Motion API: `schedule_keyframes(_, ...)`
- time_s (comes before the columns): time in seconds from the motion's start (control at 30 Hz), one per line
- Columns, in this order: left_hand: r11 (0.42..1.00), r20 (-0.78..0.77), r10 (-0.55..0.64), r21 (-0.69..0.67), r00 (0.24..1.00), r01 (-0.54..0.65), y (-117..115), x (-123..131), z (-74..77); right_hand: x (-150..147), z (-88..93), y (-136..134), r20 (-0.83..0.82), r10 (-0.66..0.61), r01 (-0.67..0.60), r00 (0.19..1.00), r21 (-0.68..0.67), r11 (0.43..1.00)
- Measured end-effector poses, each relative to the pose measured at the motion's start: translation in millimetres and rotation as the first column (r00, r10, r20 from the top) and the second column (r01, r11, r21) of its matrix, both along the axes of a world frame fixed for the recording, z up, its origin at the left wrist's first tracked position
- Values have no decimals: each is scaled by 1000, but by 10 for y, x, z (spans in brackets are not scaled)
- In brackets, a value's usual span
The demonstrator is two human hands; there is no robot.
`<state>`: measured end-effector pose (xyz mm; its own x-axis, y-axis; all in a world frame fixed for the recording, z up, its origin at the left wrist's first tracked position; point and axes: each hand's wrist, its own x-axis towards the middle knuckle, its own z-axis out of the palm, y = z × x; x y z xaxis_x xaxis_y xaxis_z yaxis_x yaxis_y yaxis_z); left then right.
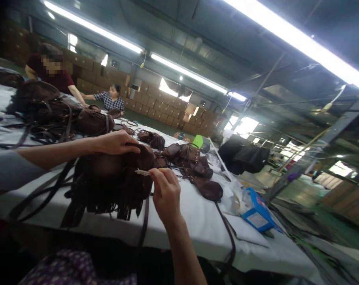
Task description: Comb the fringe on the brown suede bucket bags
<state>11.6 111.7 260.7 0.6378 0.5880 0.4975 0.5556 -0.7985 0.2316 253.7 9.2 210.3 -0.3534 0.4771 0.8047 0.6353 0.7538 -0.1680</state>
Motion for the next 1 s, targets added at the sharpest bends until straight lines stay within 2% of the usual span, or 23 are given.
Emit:
schedule_keyframes(0.1,993,77,-68,-92,995,75,-34,72,22,-92,10,100,218,-30,41,976,-43,998)
schedule_keyframes(0.17,988,138,-61,-130,989,80,-36,78,42,-133,-145,130,405,-54,102,913,-98,990)
schedule_keyframes(0.2,987,175,-45,-143,984,71,-29,64,58,-147,-286,120,488,-47,128,872,-134,983)
schedule_keyframes(0.27,984,259,14,-175,966,32,1,7,105,-159,-689,42,615,26,148,788,-231,962)
schedule_keyframes(0.37,969,359,140,-240,923,-54,72,-106,194,-115,-1394,-179,696,238,85,677,-396,914)
schedule_keyframes(0.4,965,361,173,-247,916,-85,94,-133,216,-78,-1569,-248,710,304,64,636,-440,896)
schedule_keyframes(0.43,965,344,191,-238,919,-111,114,-146,228,-34,-1676,-303,712,338,53,616,-465,884)
schedule_keyframes(0.47,968,311,188,-217,932,-123,129,-143,227,13,-1700,-339,692,339,44,638,-472,881)
schedule_keyframes(0.5,974,264,172,-190,949,-124,139,-122,212,56,-1637,-356,653,308,38,692,-460,887)
schedule_keyframes(0.53,980,209,149,-160,966,-117,144,-83,183,87,-1495,-354,588,250,33,770,-427,904)
schedule_keyframes(0.6,988,107,121,-107,987,-110,140,35,94,97,-1050,-306,388,101,27,916,-312,950)
schedule_keyframes(0.63,989,68,122,-88,990,-116,132,105,43,71,-802,-265,296,48,22,954,-229,973)
schedule_keyframes(0.7,987,19,144,-75,989,-142,105,242,-52,-34,-379,-166,193,2,12,981,-75,997)
schedule_keyframes(0.77,984,11,138,-112,990,-136,66,348,-111,-182,-154,-61,224,-23,18,974,25,1000)
schedule_keyframes(0.8,982,18,123,-146,992,-120,44,385,-122,-257,-125,-12,282,-37,25,959,48,999)
schedule_keyframes(0.87,970,43,85,-230,995,-73,-2,418,-113,-379,-200,77,418,-59,46,906,41,998)
schedule_keyframes(1.0,896,144,93,-444,985,-20,-51,350,-57,-428,-582,174,567,-4,97,824,-134,986)
